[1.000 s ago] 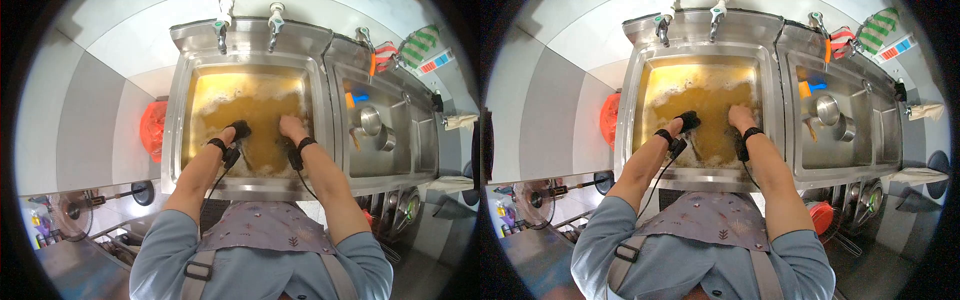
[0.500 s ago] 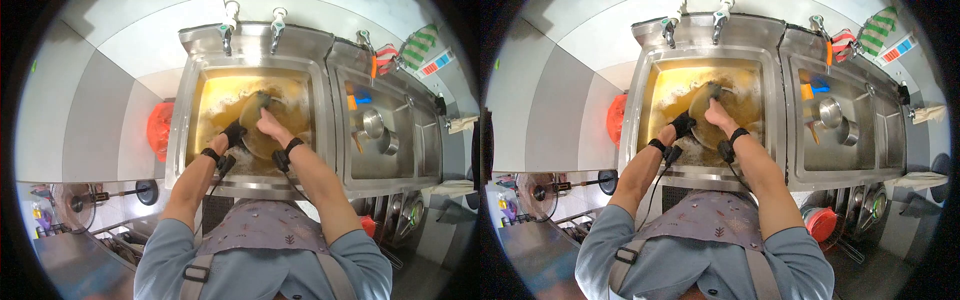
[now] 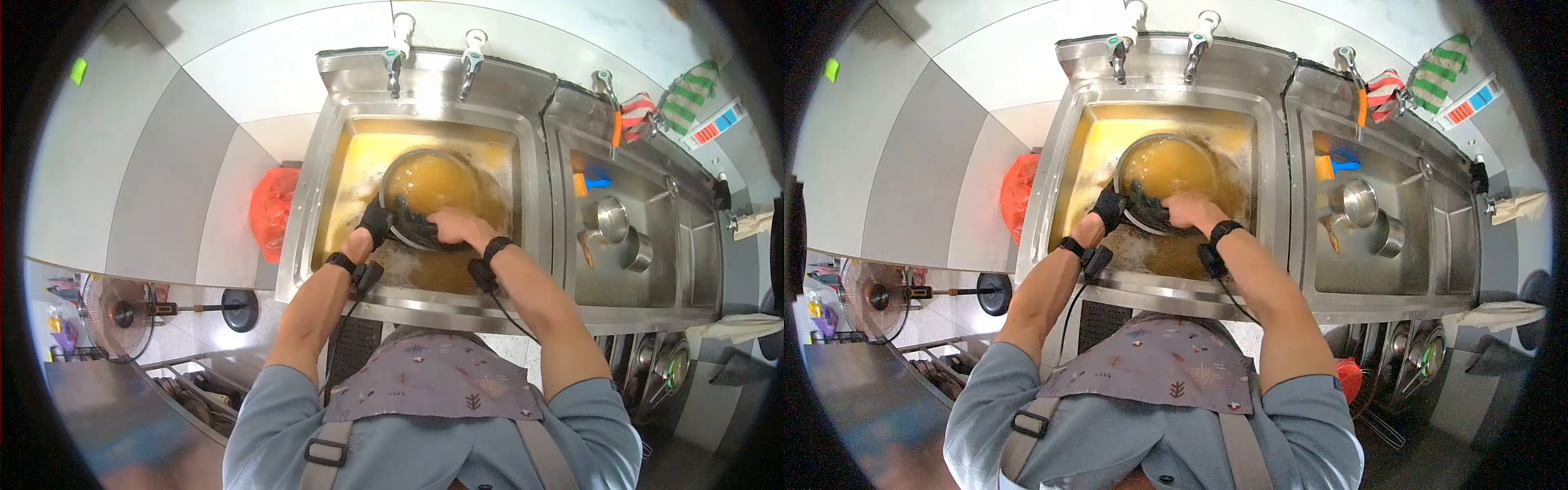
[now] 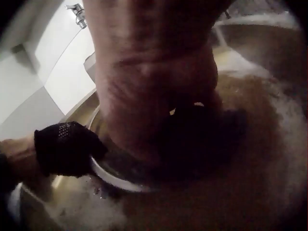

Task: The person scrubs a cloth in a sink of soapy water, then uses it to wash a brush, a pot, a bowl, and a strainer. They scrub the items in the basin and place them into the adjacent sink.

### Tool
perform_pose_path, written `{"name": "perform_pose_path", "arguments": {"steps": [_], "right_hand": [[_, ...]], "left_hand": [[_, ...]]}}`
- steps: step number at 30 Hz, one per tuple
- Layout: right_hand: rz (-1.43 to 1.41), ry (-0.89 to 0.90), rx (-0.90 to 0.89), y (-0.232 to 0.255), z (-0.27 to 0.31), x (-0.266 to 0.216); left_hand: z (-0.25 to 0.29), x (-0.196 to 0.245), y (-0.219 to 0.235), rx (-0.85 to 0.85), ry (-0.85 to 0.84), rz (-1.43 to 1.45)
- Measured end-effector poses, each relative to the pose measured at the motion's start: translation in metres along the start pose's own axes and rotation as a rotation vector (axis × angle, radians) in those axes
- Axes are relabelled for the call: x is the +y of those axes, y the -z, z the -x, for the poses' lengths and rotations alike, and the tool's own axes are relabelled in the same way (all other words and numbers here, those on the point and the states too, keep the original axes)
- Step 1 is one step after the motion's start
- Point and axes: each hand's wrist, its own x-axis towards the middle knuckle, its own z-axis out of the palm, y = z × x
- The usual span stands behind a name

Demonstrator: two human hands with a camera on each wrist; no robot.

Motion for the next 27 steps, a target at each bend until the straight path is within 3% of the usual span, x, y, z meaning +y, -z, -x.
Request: {"name": "perform_pose_path", "arguments": {"steps": [3,5,8,13,15,17,19,21,23,27], "right_hand": [[0.218,-0.102,0.019,0.015,0.022,0.005],[0.342,-0.168,0.232,0.012,0.022,0.028],[0.246,-0.273,0.37,0.017,0.007,0.058],[0.075,-0.323,0.601,0.044,0.0,0.052],[-0.058,-0.182,0.928,0.053,-0.005,0.043],[-0.173,-0.153,0.945,0.065,-0.02,0.026],[-0.289,-0.126,0.962,0.068,-0.029,0.004],[-0.077,0.077,0.961,0.064,-0.028,-0.019],[0.091,0.306,1.016,0.05,-0.035,-0.031],[0.294,0.457,1.04,0.034,-0.031,-0.035]], "left_hand": [[0.017,0.016,-0.01,0.047,-0.016,-0.102],[0.017,0.016,-0.008,0.031,0.0,-0.085],[0.026,0.025,-0.012,0.009,0.043,-0.027],[0.03,0.034,-0.012,-0.012,0.024,-0.103],[0.033,0.047,-0.012,-0.007,0.143,-0.156],[0.01,0.025,-0.003,0.021,0.069,-0.294],[-0.005,0.016,-0.004,0.116,-0.086,-0.678],[-0.005,0.026,-0.014,0.135,-0.065,-0.71],[-0.009,0.024,-0.023,0.214,-0.314,-0.811],[-0.015,0.025,-0.027,0.217,-0.378,-1.037]]}}
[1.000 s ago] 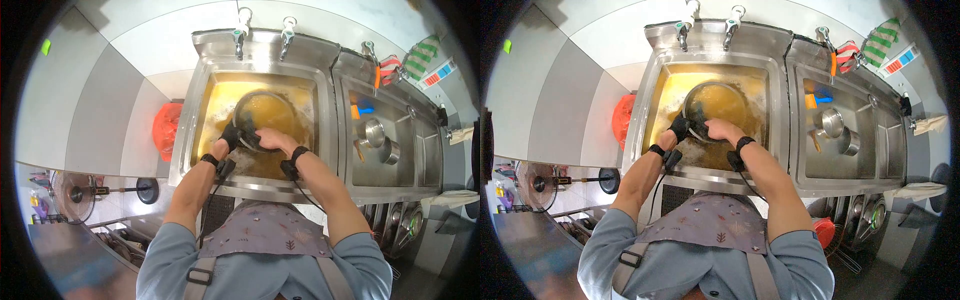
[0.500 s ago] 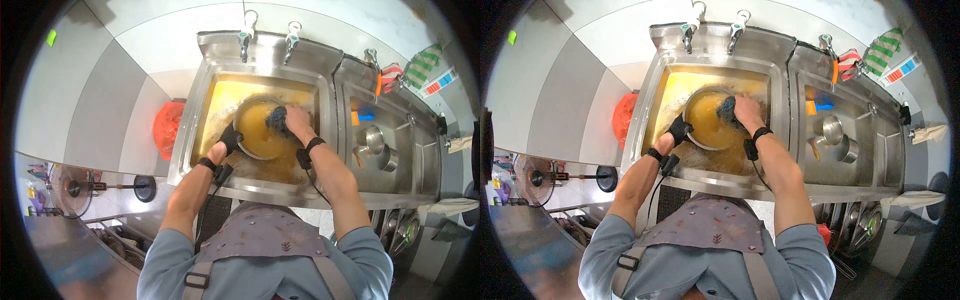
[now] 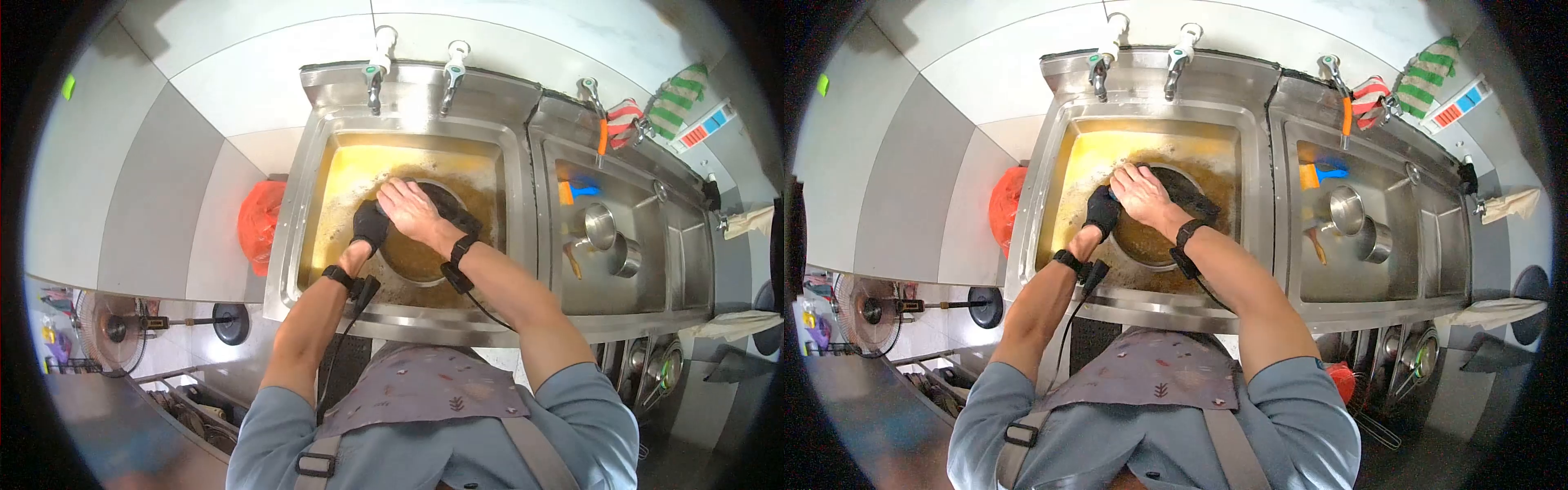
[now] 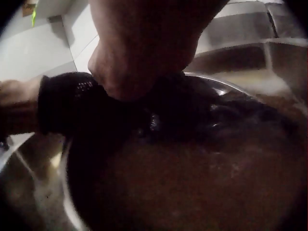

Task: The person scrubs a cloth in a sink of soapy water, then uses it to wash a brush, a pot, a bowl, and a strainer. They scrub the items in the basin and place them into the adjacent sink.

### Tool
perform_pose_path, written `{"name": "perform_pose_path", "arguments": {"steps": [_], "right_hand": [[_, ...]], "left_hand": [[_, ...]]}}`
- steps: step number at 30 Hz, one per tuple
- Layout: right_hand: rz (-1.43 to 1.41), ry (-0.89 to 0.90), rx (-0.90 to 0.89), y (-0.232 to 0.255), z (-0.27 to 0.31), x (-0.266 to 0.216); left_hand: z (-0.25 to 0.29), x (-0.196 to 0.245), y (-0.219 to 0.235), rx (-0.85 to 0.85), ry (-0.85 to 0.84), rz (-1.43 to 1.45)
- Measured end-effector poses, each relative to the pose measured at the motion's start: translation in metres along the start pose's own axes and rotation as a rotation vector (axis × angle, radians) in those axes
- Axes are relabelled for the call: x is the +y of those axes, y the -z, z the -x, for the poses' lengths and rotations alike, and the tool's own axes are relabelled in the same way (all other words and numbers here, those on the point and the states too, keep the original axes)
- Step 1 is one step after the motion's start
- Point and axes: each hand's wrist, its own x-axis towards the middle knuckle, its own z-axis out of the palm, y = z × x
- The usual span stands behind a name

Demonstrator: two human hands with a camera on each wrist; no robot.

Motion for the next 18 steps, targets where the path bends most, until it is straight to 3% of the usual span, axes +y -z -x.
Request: {"name": "perform_pose_path", "arguments": {"steps": [2,3,7,9,10,13,14,18], "right_hand": [[0.045,-0.004,-0.195,-0.003,0.007,0.011],[0.075,-0.019,-0.175,-0.003,0.01,0.018],[0.011,-0.161,-0.298,-0.007,0.032,0.058],[-0.087,-0.486,-0.4,-0.015,0.051,0.072],[-0.085,-0.483,-0.401,-0.014,0.055,0.076],[-0.241,-1.07,-0.518,-0.012,0.067,0.077],[-0.239,-1.072,-0.517,-0.017,0.073,0.079],[-0.462,-1.384,-0.589,-0.019,0.086,0.076]], "left_hand": [[0.004,-0.004,-0.01,0.084,-0.04,0.125],[0.006,-0.008,-0.014,0.173,-0.073,0.248],[0.015,0.016,0.012,0.046,-0.035,0.213],[0.013,0.015,0.014,0.056,-0.028,0.168],[0.011,0.015,0.014,0.068,-0.028,0.124],[0.008,0.012,0.012,0.138,0.025,0.196],[0.006,0.01,0.01,0.175,0.052,0.234],[0.005,0.013,0.008,0.255,0.083,0.202]]}}
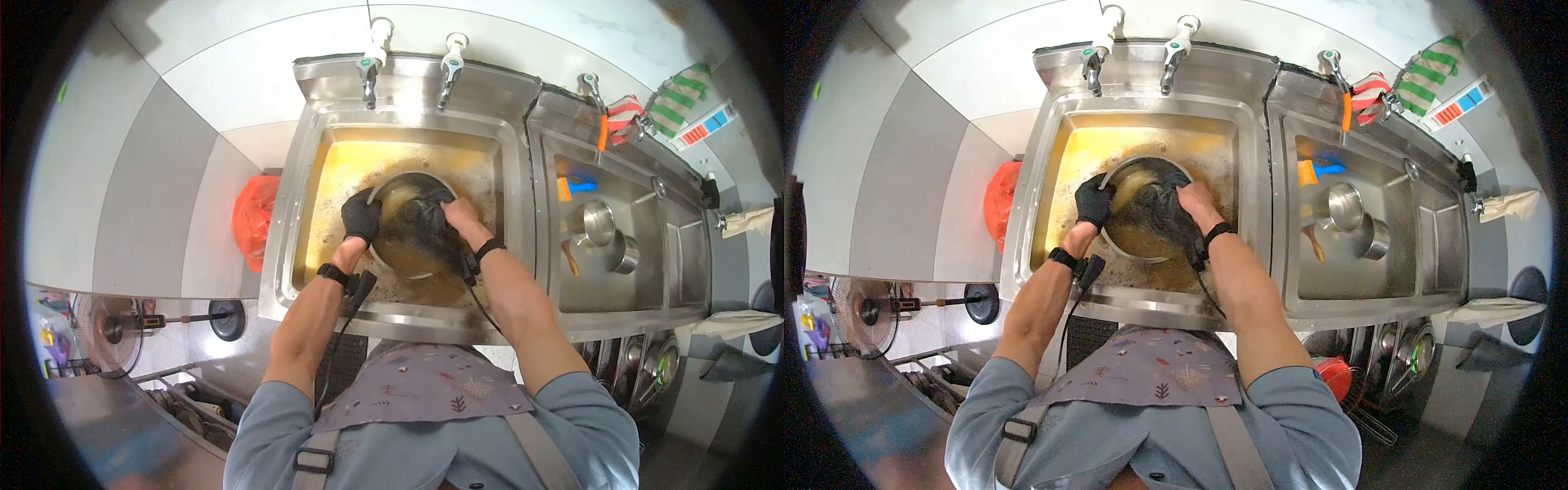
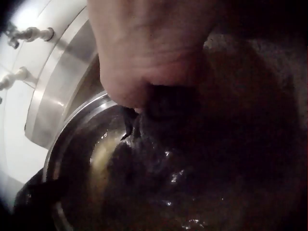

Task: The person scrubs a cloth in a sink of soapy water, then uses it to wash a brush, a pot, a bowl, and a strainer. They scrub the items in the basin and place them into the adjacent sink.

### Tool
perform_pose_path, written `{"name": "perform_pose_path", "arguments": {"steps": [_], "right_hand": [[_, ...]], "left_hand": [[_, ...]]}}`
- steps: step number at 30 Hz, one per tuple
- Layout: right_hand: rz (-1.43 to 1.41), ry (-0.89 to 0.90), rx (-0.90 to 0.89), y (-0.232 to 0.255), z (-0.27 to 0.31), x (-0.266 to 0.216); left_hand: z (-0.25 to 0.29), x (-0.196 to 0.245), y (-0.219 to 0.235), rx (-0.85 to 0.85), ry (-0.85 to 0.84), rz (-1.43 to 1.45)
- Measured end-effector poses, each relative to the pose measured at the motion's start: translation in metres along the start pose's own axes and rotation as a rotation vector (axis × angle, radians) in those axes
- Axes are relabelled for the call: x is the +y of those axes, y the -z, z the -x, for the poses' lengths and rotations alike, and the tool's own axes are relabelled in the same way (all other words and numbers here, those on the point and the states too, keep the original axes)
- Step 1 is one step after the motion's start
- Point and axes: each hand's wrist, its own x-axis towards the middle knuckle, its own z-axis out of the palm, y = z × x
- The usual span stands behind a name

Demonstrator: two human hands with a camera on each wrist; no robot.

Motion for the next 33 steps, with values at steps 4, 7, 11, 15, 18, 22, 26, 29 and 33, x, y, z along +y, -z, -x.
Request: {"name": "perform_pose_path", "arguments": {"steps": [4,7,11,15,18,22,26,29,33], "right_hand": [[-0.388,-0.139,-0.157,-0.028,-0.01,0.032],[-0.374,-0.208,-0.204,-0.035,-0.009,0.031],[-0.454,-0.225,-0.133,-0.028,-0.009,0.031],[0.085,0.129,0.135,0.013,0.006,0.004],[0.29,0.411,0.254,0.033,0.013,-0.014],[0.584,0.609,0.197,0.047,0.032,-0.046],[0.654,0.802,0.117,0.04,0.051,-0.069],[0.756,0.953,0.07,0.032,0.046,-0.067],[0.68,0.937,0.359,0.035,0.034,-0.031]], "left_hand": [[-0.01,-0.022,-0.013,0.056,0.058,0.068],[-0.008,-0.017,-0.021,0.202,0.16,0.319],[-0.001,-0.028,-0.024,0.231,0.12,0.442],[-0.011,-0.045,-0.005,0.005,0.17,0.174],[-0.026,-0.043,-0.004,-0.051,0.14,0.095],[-0.055,-0.02,-0.005,-0.22,-0.101,-0.29],[-0.06,0.018,0.002,-0.752,-0.247,-0.485],[-0.057,0.003,0.0,-0.829,-0.493,-0.522],[-0.036,-0.004,0.003,-0.693,-0.292,-0.348]]}}
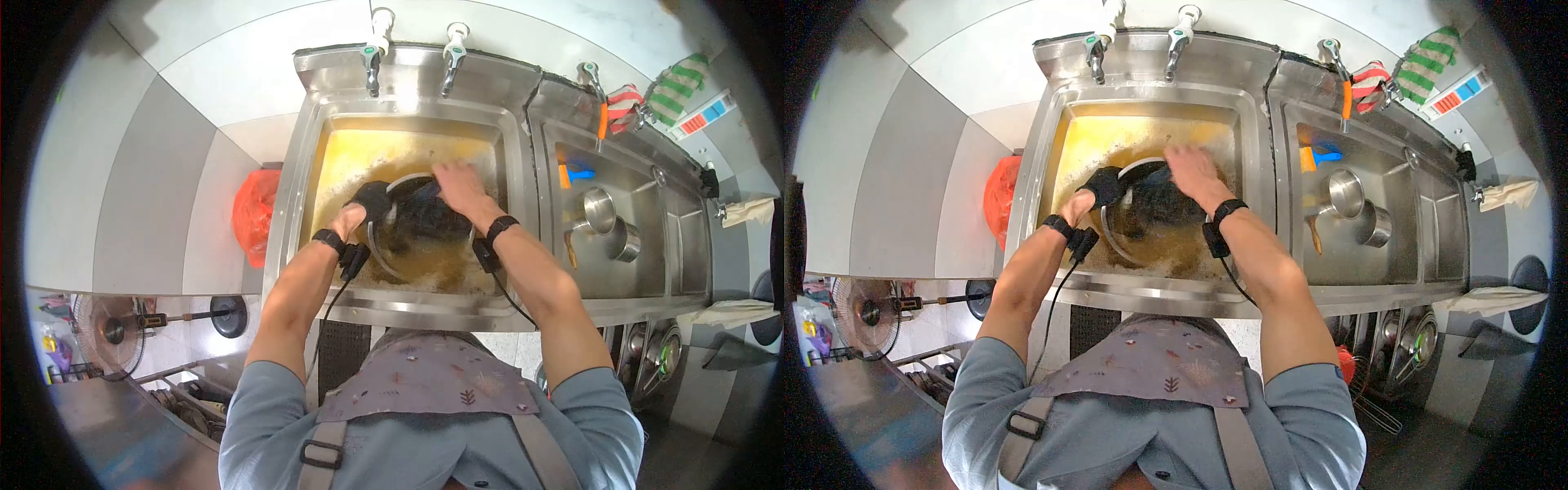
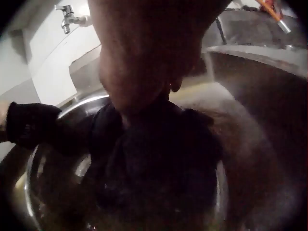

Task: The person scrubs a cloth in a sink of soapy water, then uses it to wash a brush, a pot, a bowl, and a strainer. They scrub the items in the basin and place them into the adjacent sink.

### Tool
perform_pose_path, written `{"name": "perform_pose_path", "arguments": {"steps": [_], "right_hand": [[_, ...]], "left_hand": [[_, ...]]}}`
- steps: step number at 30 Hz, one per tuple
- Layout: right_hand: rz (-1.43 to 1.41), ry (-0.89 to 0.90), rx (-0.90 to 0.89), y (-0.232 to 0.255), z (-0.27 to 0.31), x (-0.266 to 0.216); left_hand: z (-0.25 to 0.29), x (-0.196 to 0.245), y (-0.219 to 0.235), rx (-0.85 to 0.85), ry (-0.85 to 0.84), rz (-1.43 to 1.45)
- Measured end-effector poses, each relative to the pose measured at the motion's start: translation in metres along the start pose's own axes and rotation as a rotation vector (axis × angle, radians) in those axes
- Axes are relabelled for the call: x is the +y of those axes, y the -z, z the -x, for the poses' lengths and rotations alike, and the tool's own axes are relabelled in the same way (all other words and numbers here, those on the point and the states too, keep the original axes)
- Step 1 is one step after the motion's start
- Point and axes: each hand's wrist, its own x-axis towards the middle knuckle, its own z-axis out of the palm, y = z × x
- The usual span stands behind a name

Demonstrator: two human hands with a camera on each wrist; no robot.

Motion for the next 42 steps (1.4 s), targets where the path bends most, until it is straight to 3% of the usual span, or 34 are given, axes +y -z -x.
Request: {"name": "perform_pose_path", "arguments": {"steps": [1,2,3,5,6,9,11,13,15,18,20,22,24,25,26,27,28,29,31,32,33,35,37,39,40,42], "right_hand": [[0.125,-0.077,0.156,-0.003,0.006,0.004],[0.137,-0.2,0.121,-0.006,0.011,0.006],[0.137,-0.196,0.124,-0.011,0.012,0.004],[-0.016,-0.563,-0.152,-0.015,0.02,-0.004],[-0.015,-0.567,-0.151,-0.016,0.024,-0.005],[-0.152,-0.68,-0.088,-0.036,0.026,-0.011],[-0.266,-0.852,0.069,-0.055,0.023,-0.024],[-0.344,-0.86,0.095,-0.072,0.009,-0.021],[-0.759,-0.956,0.055,-0.061,-0.006,-0.032],[-0.901,-0.879,0.079,-0.047,-0.021,-0.059],[-0.968,-0.841,0.12,-0.042,-0.021,-0.067],[-1.126,-0.664,-0.071,-0.034,-0.013,-0.073],[-1.218,-0.456,-0.253,-0.038,-0.009,-0.072],[-1.217,-0.459,-0.252,-0.04,-0.004,-0.069],[-1.107,-0.342,-0.297,-0.041,0.003,-0.065],[-0.995,-0.224,-0.34,-0.042,0.009,-0.062],[-1.051,-0.349,-0.373,-0.032,0.02,-0.065],[-1.05,-0.35,-0.375,-0.03,0.023,-0.06],[-0.5,-0.018,-0.749,-0.028,0.031,-0.049],[-0.364,-0.056,-0.785,-0.016,0.038,-0.049],[-0.365,-0.054,-0.787,-0.015,0.042,-0.044],[0.061,0.013,-0.787,-0.009,0.041,-0.035],[0.108,-0.04,-0.729,-0.014,0.037,-0.028],[-0.288,-0.205,-0.195,-0.041,0.026,-0.016],[-0.386,-0.244,-0.277,-0.029,0.012,-0.02],[-0.483,-0.32,-0.201,-0.035,-0.007,-0.031]], "left_hand": [[0.002,-0.002,-0.001,0.009,0.111,0.054],[0.004,-0.005,-0.001,-0.007,0.076,0.057],[0.008,-0.007,-0.003,-0.002,0.078,0.056],[0.028,0.008,-0.002,0.055,0.119,0.472],[0.033,0.019,0.007,-0.114,0.281,0.59],[0.035,0.021,-0.02,-0.051,0.213,0.81],[0.033,0.022,-0.029,-0.032,0.158,0.925],[0.038,0.03,-0.039,-0.004,0.078,1.007],[0.04,0.039,-0.039,-0.033,0.07,1.083],[0.033,0.034,-0.061,-0.066,0.04,1.381],[0.027,0.025,-0.066,-0.073,0.068,1.425],[0.028,0.03,-0.061,-0.055,0.044,1.429],[0.007,-0.017,-0.09,-0.059,-0.003,1.36],[0.006,-0.021,-0.086,-0.063,-0.046,1.29],[0.009,-0.024,-0.084,-0.079,0.176,1.372],[0.01,-0.025,-0.083,-0.079,0.174,1.372],[0.017,-0.013,-0.069,-0.056,0.188,1.349],[0.027,0.002,-0.053,-0.035,0.205,1.328],[0.048,0.035,-0.024,0.002,0.242,1.286],[0.056,0.046,-0.015,0.024,0.26,1.266],[0.059,0.051,-0.011,0.045,0.279,1.243],[0.05,0.037,-0.028,0.058,0.271,1.176],[0.044,0.024,-0.041,-0.008,0.197,1.282],[0.038,0.03,-0.042,-0.008,0.204,1.274],[0.036,0.034,-0.043,-0.011,0.213,1.265],[0.041,0.054,-0.025,0.001,0.187,1.306]]}}
